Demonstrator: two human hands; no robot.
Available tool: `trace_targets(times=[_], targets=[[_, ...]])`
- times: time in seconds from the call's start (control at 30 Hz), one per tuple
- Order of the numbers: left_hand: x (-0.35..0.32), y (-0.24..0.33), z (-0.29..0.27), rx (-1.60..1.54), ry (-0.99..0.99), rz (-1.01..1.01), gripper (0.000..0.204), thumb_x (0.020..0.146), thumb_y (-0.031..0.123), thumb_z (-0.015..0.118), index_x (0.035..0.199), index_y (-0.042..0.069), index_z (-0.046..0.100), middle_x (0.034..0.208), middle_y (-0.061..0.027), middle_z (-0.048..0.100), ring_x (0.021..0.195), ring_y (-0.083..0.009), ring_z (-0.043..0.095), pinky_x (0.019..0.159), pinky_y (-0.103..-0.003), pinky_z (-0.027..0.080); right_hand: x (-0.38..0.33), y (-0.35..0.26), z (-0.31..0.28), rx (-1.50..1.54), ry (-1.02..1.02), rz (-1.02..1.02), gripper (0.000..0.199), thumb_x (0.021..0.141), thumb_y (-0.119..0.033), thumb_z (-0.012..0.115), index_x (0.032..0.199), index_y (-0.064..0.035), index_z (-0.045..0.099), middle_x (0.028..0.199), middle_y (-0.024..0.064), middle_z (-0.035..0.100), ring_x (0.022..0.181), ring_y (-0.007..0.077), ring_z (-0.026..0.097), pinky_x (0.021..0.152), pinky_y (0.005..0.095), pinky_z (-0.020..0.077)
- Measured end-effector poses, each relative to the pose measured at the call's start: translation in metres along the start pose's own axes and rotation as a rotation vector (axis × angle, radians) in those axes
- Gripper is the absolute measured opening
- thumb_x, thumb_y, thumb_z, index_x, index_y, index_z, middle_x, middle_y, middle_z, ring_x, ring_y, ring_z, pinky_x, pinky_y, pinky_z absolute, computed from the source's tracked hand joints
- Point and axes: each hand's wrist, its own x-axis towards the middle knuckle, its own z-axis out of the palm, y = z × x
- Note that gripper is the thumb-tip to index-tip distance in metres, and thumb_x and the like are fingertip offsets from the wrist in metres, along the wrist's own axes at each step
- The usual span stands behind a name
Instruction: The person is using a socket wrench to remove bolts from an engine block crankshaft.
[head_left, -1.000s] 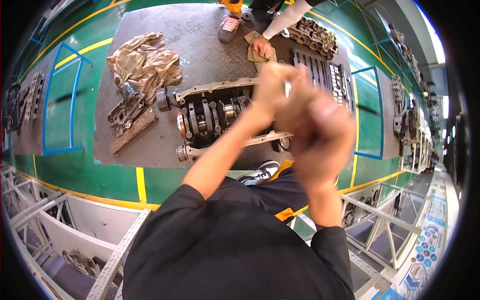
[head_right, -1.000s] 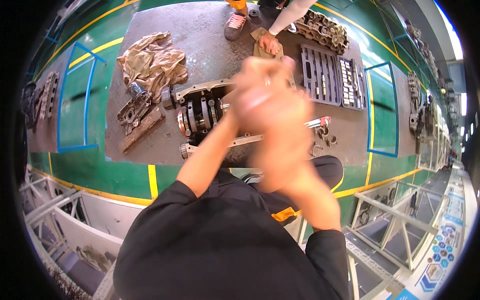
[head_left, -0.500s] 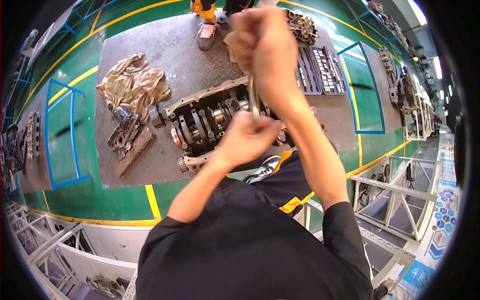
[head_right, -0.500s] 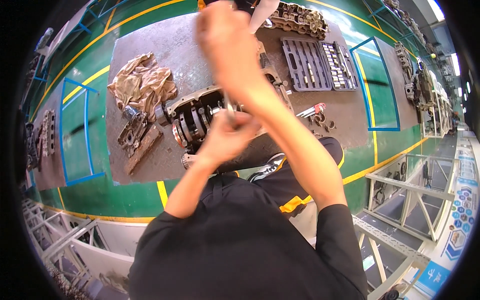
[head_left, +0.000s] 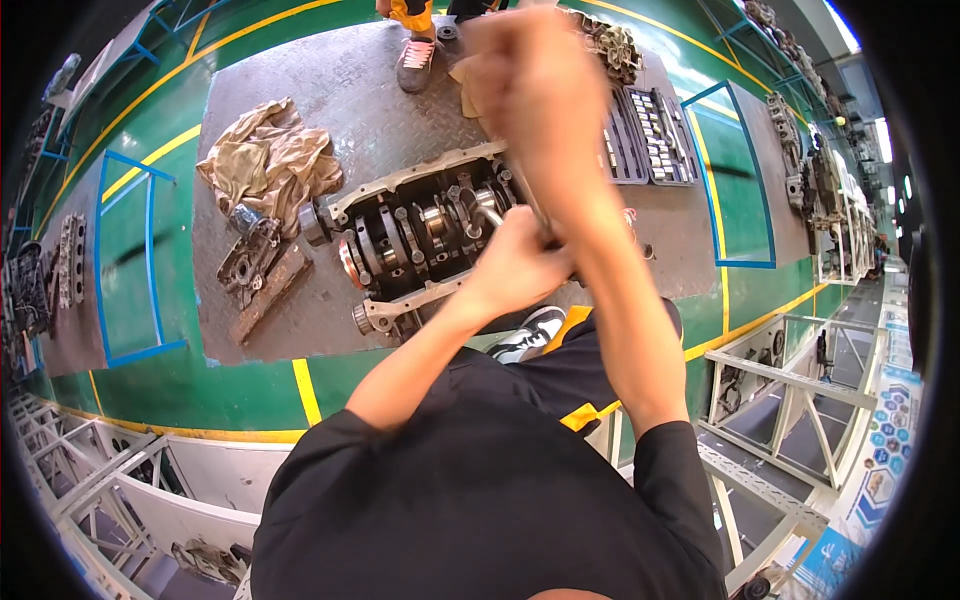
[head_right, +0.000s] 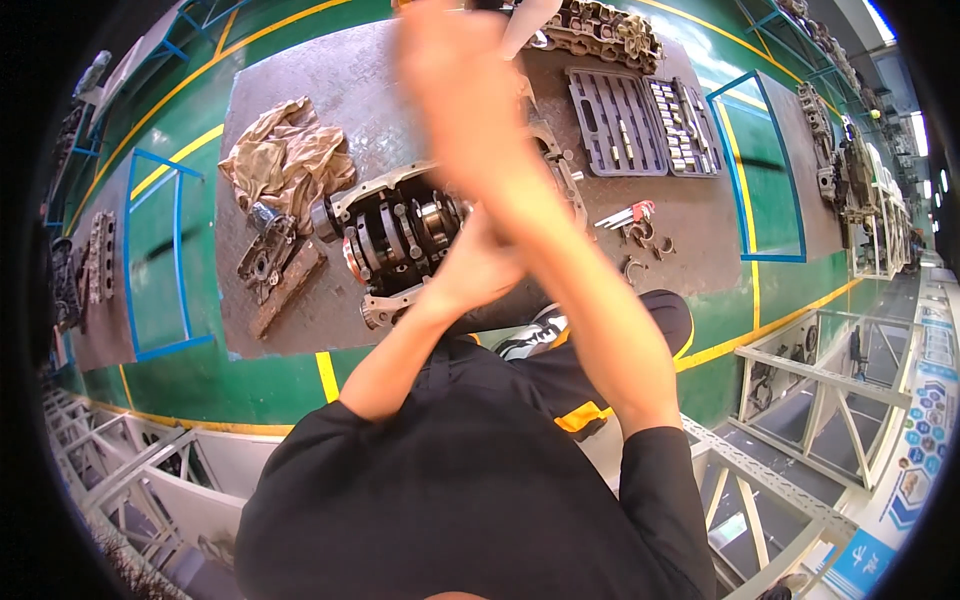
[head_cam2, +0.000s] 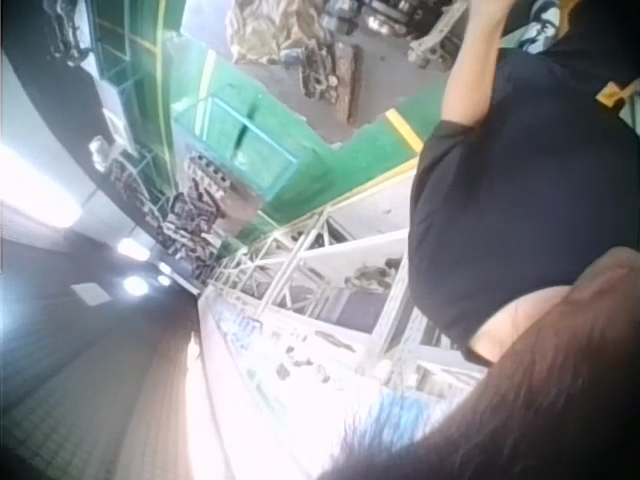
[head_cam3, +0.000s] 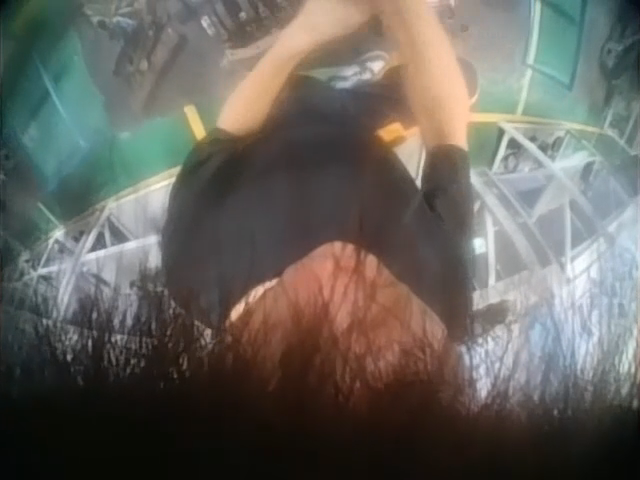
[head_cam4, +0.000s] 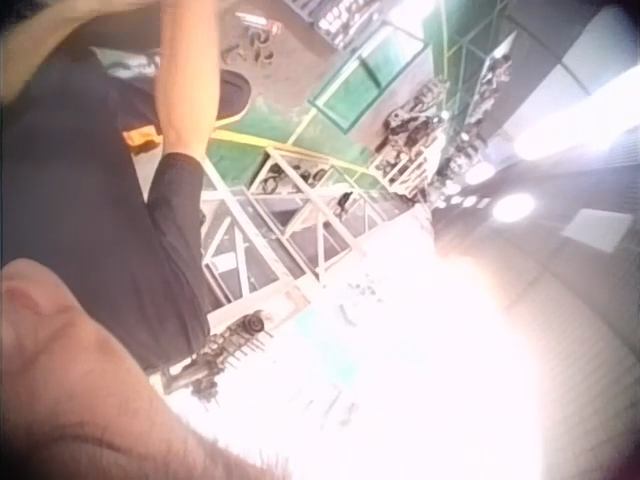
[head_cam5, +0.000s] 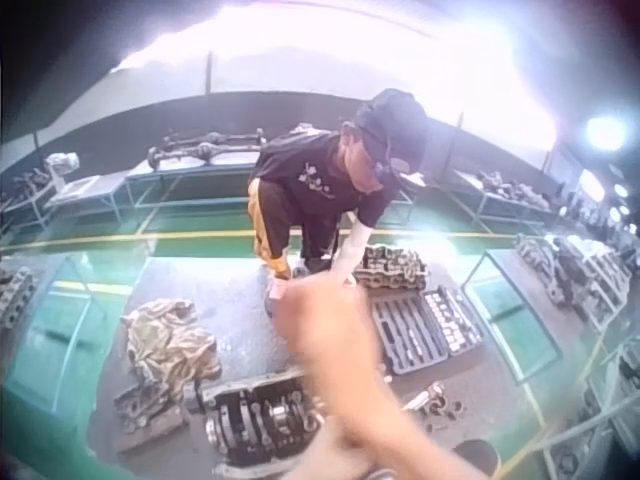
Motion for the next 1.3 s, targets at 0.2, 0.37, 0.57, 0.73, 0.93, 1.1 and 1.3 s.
trace_targets(times=[0.2,0.37,0.57,0.73,0.93,1.1,1.3], targets=[[0.104,0.018,-0.056,0.59,-0.091,0.397,0.028,0.085,0.02,0.065,0.071,-0.004,0.069,0.049,-0.0121,0.055,0.048,-0.0132,0.053,0.051,-0.034,0.043,0.015,-0.06,-0.07,1.199,-0.06,0.944,0.039,0.092,-0.027,0.041,0.057,-0.0134,0.034,0.051,-0.0028,0.029,0.045,0.0096,0.021,0.04,0.0275,0.017],[0.084,0.081,-0.004,0.473,-0.473,0.242,0.019,0.087,0.019,0.069,0.079,0.001,0.071,0.054,0.0068,0.048,0.049,-0.0027,0.042,0.043,-0.025,0.032,0.062,-0.035,-0.144,1.287,-0.192,0.626,0.027,0.095,-0.022,0.037,0.07,-0.0116,0.042,0.058,-0.0017,0.032,0.051,0.0101,0.026,0.048,0.0245,0.0235],[0.036,0.153,-0.084,0.661,0.044,0.201,0.027,0.083,0.03,0.071,0.083,0.003,0.073,0.053,0.0058,0.049,0.05,-0.0026,0.042,0.046,-0.023,0.029,-0.03,-0.012,-0.081,0.224,-0.313,0.417,0.036,0.1,-0.034,0.048,0.112,-0.0028,0.062,0.103,0.0108,0.062,0.097,0.0209,0.059,0.091,0.0357,0.0448],[-0.053,0.171,-0.156,0.361,0.597,0.378,0.048,0.096,0.027,0.06,0.059,0.015,0.033,0.052,0.0069,0.027,0.044,-0.0039,0.021,0.042,-0.028,0.012,-0.22,0.009,0.008,-0.068,-0.909,0.333,0.03,0.089,-0.026,0.063,0.103,-0.0008,0.054,0.083,0.018,0.062,0.079,0.0353,0.064,0.068,0.043,0.0526],[-0.148,0.153,-0.244,0.703,1.004,0.34,0.052,0.098,0.031,0.059,0.058,0.014,0.029,0.049,0.0062,0.025,0.043,-0.0036,0.019,0.042,-0.028,0.011,-0.24,0.019,0.034,0.027,-0.846,0.197,0.016,0.092,-0.015,0.058,0.097,-0.0015,0.049,0.076,0.0151,0.06,0.072,0.0331,0.063,0.062,0.0414,0.0499],[-0.181,0.148,-0.259,0.48,1.076,0.279,0.05,0.099,0.031,0.057,0.06,0.015,0.029,0.05,0.0061,0.02,0.042,-0.004,0.015,0.041,-0.028,0.008,-0.228,0.005,0.021,0.082,-0.717,0.267,0.013,0.09,-0.009,0.061,0.095,-0.0018,0.051,0.076,0.0159,0.059,0.069,0.0347,0.061,0.06,0.0398,0.0478],[-0.169,0.171,-0.23,0.206,0.644,0.42,0.054,0.103,0.046,0.039,0.06,0.016,0.025,0.049,0.0062,0.014,0.043,-0.0075,0.008,0.042,-0.029,0.009,-0.208,-0.002,0.02,-0.082,-0.853,0.248,0.039,0.09,-0.017,0.065,0.122,0.0015,0.055,0.091,0.0169,0.062,0.082,0.0323,0.063,0.071,0.0384,0.0506]])
